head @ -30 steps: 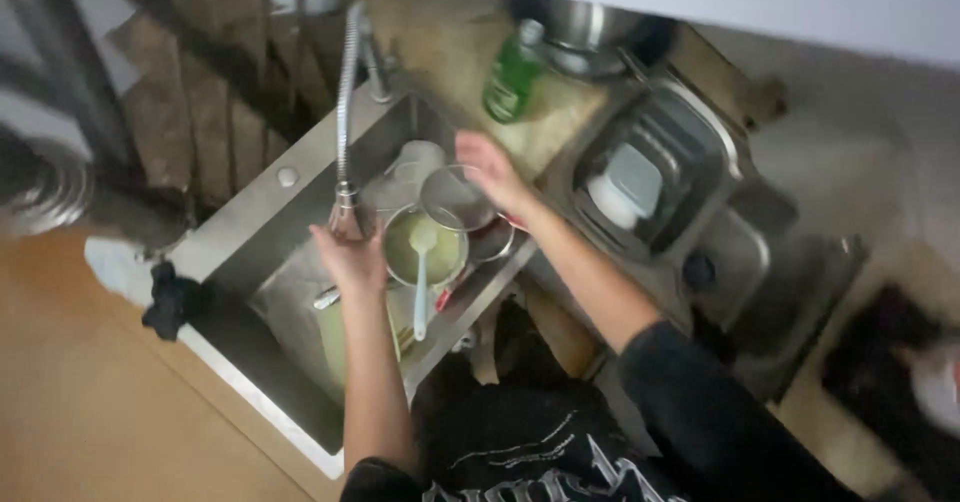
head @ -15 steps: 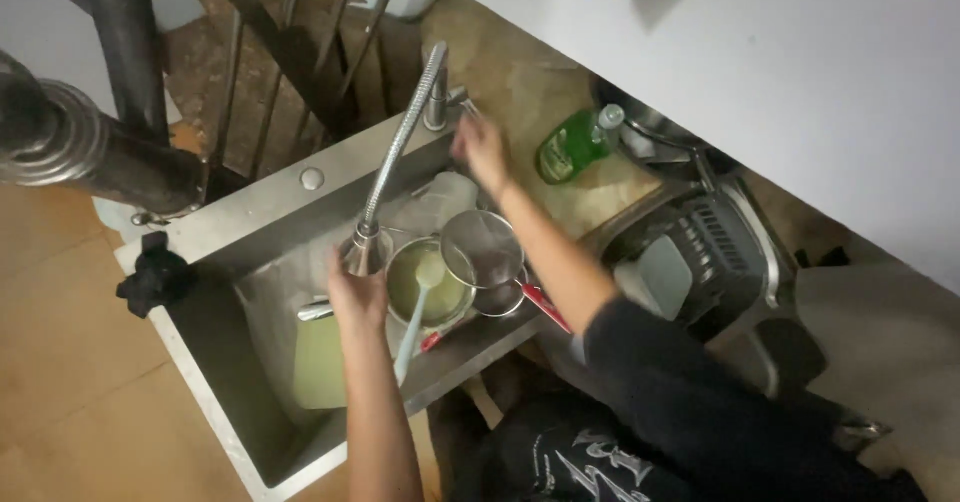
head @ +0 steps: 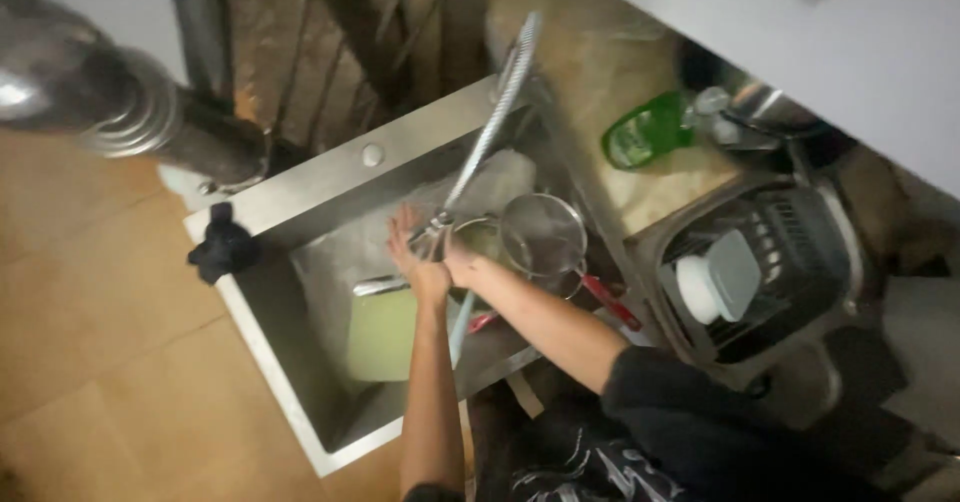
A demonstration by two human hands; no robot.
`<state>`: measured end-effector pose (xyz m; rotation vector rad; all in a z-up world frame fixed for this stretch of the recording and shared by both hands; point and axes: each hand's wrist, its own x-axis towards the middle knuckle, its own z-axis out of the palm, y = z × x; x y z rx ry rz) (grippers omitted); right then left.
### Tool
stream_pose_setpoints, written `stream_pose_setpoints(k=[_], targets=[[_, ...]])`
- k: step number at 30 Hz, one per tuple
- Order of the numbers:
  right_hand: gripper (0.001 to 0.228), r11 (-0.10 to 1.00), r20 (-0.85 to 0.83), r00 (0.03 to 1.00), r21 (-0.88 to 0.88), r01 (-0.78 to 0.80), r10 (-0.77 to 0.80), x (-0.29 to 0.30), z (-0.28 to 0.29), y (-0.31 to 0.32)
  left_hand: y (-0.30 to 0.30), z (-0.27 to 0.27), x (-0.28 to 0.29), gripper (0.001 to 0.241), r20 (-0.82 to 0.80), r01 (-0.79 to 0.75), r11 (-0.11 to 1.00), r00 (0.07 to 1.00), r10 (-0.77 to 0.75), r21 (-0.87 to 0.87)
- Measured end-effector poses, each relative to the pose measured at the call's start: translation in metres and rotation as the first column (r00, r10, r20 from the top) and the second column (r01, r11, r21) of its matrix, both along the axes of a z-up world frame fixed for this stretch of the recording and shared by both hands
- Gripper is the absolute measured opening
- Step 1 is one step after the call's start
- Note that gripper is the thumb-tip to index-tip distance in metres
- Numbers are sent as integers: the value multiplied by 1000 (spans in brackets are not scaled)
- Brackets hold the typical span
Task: Scraping residue from a baking tray, organizing tools, and washing utensils in a bakery kitchen.
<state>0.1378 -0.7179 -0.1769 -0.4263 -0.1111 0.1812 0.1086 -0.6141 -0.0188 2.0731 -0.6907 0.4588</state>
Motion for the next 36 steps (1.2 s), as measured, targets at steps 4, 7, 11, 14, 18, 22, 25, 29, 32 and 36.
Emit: stream_pose_setpoints(k=[4,7,11,14,18,22,25,29,32,36], targets=[[47,879,-272,943,-476,40,-190,-53,43,16,0,-34,38,48,-298,-20,959,952,-68,-282],[34,680,-2,897,-654,333,-441,-53,119,43,4,-88,62,56,-521,-460,322,414,-747,-828],[17,462,121,764,-733,499,-633,-36,75,36,10,-70,21,53,-104,-392,-32,321,-941,-919],[19,476,17,699,-720,504,-715,-31,164,48,5,-57,6,48,-212,-462,56,294,-932,-885],[23,478,-110,584,-703,526,-804,-54,204,-44,-1,-107,18,41,-326,-602,181,141,-935,-778],[17,465,-85,467,-356,811,-880,-48,184,-211,-7,-126,29,36,-561,-555,406,136,-817,-726],[34,473,-108,461,-169,865,-881,-35,191,-272,-8,-70,27,48,-837,-704,618,-62,-544,-350],[54,453,-150,439,-67,889,-886,-23,223,-257,-2,-53,19,42,-733,-386,625,413,-540,-678],[63,463,22,484,-253,849,-875,-54,281,-221,-1,-19,10,35,-520,-424,379,291,-803,-822],[36,293,245,800,-840,457,-547,-201,315,-199,26,36,-12,28,-760,-53,887,541,-361,-459]])
